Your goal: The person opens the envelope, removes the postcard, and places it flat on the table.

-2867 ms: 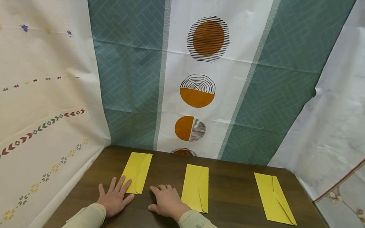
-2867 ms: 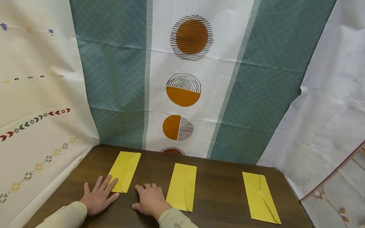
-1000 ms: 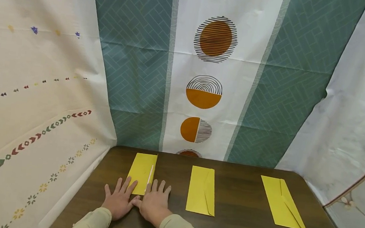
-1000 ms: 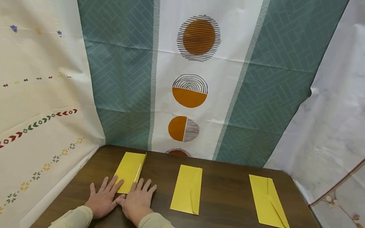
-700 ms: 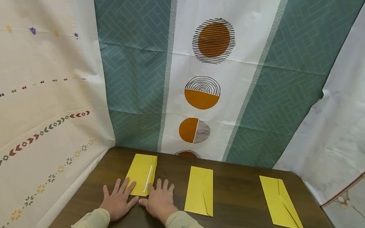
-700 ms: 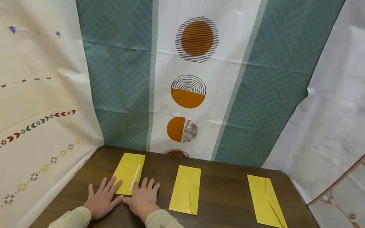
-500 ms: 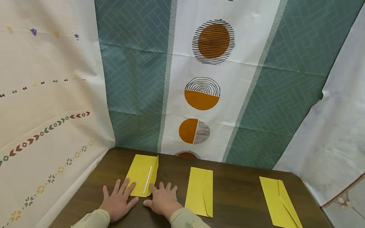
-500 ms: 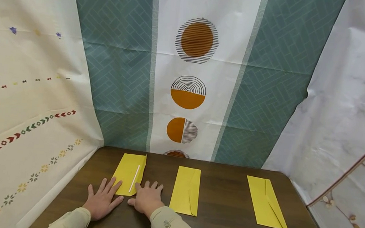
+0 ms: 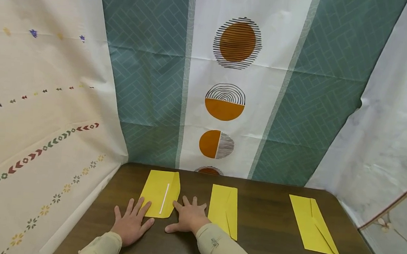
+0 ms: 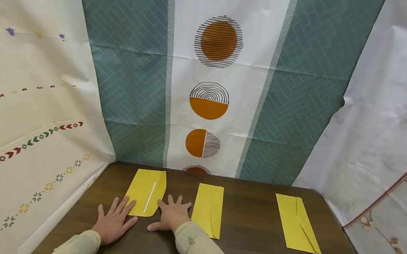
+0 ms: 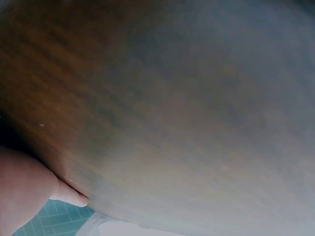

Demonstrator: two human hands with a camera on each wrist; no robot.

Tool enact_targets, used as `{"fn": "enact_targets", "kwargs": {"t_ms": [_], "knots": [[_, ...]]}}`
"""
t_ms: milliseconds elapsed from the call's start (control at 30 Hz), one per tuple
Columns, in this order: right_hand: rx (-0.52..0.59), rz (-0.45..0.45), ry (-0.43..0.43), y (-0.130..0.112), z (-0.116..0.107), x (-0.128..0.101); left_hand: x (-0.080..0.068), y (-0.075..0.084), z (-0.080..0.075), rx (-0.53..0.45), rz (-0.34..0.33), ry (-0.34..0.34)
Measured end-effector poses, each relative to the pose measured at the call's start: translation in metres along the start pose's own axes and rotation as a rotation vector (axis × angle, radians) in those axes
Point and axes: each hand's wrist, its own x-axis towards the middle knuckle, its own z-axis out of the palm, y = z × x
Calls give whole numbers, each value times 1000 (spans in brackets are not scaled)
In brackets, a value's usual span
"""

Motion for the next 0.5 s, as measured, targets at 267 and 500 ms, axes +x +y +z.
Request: {"fn": "enact_targets", "kwargs": {"t_ms": [267, 500], "knots": [[18, -11, -12, 9, 2, 0, -1, 5, -7, 9, -4, -18], [21, -24, -10, 12, 9, -1, -3, 6, -7, 8, -6, -22]]}}
